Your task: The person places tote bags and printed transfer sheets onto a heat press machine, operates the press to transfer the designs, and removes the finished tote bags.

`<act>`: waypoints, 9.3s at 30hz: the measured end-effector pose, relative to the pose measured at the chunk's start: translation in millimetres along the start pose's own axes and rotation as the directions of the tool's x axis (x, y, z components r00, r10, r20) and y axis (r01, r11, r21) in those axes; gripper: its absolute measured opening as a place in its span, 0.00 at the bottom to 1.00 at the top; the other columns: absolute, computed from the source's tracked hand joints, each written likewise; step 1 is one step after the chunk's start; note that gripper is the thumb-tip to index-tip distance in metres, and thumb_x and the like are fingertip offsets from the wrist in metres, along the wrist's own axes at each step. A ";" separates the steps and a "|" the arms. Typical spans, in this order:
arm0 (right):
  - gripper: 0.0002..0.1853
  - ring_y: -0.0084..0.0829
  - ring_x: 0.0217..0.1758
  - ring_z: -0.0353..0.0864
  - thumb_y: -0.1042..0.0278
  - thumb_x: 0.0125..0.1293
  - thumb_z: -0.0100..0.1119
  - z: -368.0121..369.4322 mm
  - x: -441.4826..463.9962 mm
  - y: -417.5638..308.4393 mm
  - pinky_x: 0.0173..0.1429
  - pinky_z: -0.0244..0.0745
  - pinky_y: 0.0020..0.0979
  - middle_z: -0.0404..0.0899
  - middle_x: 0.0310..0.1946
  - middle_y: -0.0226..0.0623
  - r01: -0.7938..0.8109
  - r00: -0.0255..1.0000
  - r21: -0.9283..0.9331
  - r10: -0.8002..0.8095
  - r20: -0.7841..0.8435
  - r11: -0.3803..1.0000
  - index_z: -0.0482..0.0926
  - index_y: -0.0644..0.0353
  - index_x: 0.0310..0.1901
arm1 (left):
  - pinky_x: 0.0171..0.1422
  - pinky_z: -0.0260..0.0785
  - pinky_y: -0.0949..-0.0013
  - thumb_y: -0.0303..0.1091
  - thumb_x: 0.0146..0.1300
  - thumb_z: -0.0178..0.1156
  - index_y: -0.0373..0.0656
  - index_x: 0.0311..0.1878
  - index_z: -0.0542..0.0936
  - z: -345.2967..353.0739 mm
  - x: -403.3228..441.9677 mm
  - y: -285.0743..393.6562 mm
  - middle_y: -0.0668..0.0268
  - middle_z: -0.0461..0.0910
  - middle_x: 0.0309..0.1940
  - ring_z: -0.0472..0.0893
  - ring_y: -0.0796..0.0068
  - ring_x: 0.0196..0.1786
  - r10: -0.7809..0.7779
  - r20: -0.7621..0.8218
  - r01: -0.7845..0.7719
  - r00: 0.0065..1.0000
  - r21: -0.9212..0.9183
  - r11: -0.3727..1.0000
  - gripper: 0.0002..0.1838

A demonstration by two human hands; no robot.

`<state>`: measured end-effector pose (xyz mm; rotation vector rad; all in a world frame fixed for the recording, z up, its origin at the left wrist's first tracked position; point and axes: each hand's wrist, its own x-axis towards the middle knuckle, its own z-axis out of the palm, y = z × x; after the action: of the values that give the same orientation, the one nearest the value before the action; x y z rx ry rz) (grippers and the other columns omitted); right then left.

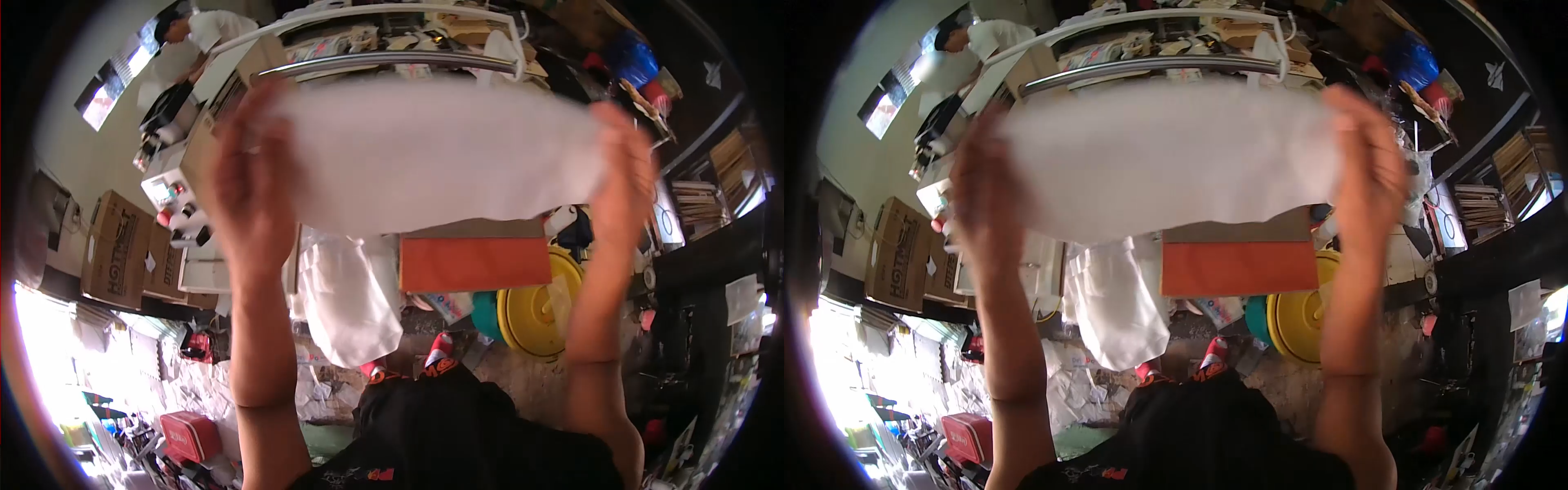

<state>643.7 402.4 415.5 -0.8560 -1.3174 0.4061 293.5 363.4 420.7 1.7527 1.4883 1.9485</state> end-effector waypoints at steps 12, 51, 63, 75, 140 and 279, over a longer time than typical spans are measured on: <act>0.16 0.60 0.54 0.83 0.71 0.70 0.57 -100.0 -109.7 316.0 0.57 0.78 0.52 0.84 0.47 0.60 -0.075 0.791 -0.677 0.457 0.407 0.732 0.78 0.61 0.58 | 0.55 0.77 0.40 0.42 0.73 0.51 0.48 0.57 0.84 212.5 -171.0 -228.7 0.45 0.86 0.45 0.85 0.38 0.49 -0.437 0.624 0.000 0.647 0.574 0.819 0.18; 0.39 0.56 0.85 0.50 0.44 0.74 0.47 45.7 -30.2 463.6 0.85 0.44 0.56 0.59 0.80 0.51 0.233 0.802 -0.831 0.382 0.458 0.506 0.62 0.65 0.77 | 0.88 0.41 0.49 0.51 0.77 0.39 0.41 0.83 0.55 416.0 -98.2 -295.6 0.57 0.54 0.83 0.53 0.50 0.84 -0.307 0.727 -0.401 0.614 0.622 0.672 0.36; 0.37 0.58 0.82 0.55 0.44 0.74 0.52 -94.0 -103.4 376.5 0.82 0.46 0.62 0.56 0.81 0.49 0.364 0.742 -0.822 0.396 0.540 0.439 0.64 0.57 0.77 | 0.86 0.41 0.42 0.47 0.73 0.50 0.46 0.81 0.61 270.2 -182.2 -244.4 0.54 0.54 0.83 0.51 0.44 0.84 -0.348 0.707 -0.319 0.616 0.628 0.710 0.35; 0.16 0.51 0.35 0.80 0.57 0.63 0.71 -143.5 -188.6 279.3 0.43 0.75 0.51 0.80 0.28 0.43 -0.229 0.833 -0.793 0.535 0.141 0.565 0.79 0.61 0.29 | 0.50 0.78 0.49 0.56 0.68 0.60 0.42 0.37 0.83 168.4 -246.8 -172.2 0.53 0.88 0.33 0.87 0.46 0.43 -0.756 0.307 0.316 0.578 0.770 0.554 0.23; 0.13 0.60 0.49 0.85 0.67 0.63 0.61 -68.7 -470.5 435.1 0.51 0.82 0.52 0.86 0.45 0.57 -0.150 0.802 -0.918 0.588 0.104 0.367 0.85 0.59 0.47 | 0.48 0.77 0.51 0.45 0.66 0.66 0.40 0.44 0.80 -273.3 -581.1 -171.4 0.50 0.86 0.36 0.86 0.48 0.41 -0.985 0.157 0.511 0.068 0.842 0.170 0.17; 0.35 0.55 0.79 0.61 0.53 0.70 0.59 -74.2 -158.7 325.8 0.77 0.59 0.54 0.64 0.76 0.51 0.238 0.863 -0.777 0.239 0.444 0.583 0.67 0.65 0.73 | 0.70 0.69 0.46 0.34 0.59 0.68 0.32 0.66 0.69 -213.0 -44.3 -291.8 0.41 0.71 0.64 0.74 0.40 0.66 -0.401 0.120 -0.045 0.908 0.980 0.192 0.33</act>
<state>741.2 477.0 66.6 -1.6069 -2.0712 -0.0391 -8.2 362.5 217.0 1.8537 2.8922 0.2288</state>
